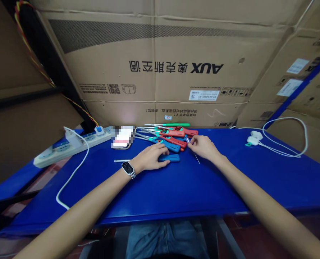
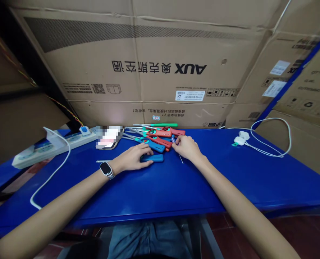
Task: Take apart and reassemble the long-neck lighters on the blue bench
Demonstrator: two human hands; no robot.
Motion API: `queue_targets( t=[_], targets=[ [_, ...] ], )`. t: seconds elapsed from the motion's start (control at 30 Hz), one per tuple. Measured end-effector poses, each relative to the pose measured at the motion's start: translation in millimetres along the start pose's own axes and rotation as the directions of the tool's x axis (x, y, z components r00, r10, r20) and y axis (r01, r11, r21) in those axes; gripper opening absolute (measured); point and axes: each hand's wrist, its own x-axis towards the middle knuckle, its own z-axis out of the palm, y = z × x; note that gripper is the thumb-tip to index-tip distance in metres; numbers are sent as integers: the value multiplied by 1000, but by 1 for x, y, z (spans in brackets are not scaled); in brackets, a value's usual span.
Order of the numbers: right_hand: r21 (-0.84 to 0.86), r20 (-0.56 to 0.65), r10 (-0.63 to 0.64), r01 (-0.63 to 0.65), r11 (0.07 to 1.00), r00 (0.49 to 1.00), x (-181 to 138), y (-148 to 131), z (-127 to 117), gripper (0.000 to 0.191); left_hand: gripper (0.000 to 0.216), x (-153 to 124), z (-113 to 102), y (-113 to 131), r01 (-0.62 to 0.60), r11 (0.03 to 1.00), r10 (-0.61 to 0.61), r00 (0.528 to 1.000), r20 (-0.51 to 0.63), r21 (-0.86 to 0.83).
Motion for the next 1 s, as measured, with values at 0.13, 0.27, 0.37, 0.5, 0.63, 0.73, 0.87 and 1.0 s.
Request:
queue_targets(
  t=[0.13,0.27,0.37,0.5,0.63,0.73,0.87,1.0],
  targets=[
    [410,-75,-117,138,902,990,3,-28,-2,15,24,-6,0,-1,22,1000,-22,1000,-10,14],
    [725,-69,-190,180,664,979,6,-58,12,21,33,-6,5,1,31,999,-30,999,-38,40],
    [823,-88,-238,206,530,967,4,-64,25,23,35,-6,7,3,16,998,-14,999,-45,52],
    [862,-164,-193,235,449,967,-6,-53,33,28,31,-6,6,5,26,999,-26,1000,-11,34],
    [851,-189,-194,259,456,963,-14,-47,33,33,30,-7,5,6,61,998,-61,998,-9,-15],
    [849,-190,-216,271,454,958,-16,-50,34,33,29,-7,5,6,56,998,-56,998,-11,-2],
    [846,-154,-252,259,465,955,-17,-52,38,33,28,-5,-1,5,39,993,-42,999,27,110],
    [848,-145,-276,263,461,950,-19,-52,41,34,33,2,-9,5,39,989,-48,997,63,146]
  ],
)
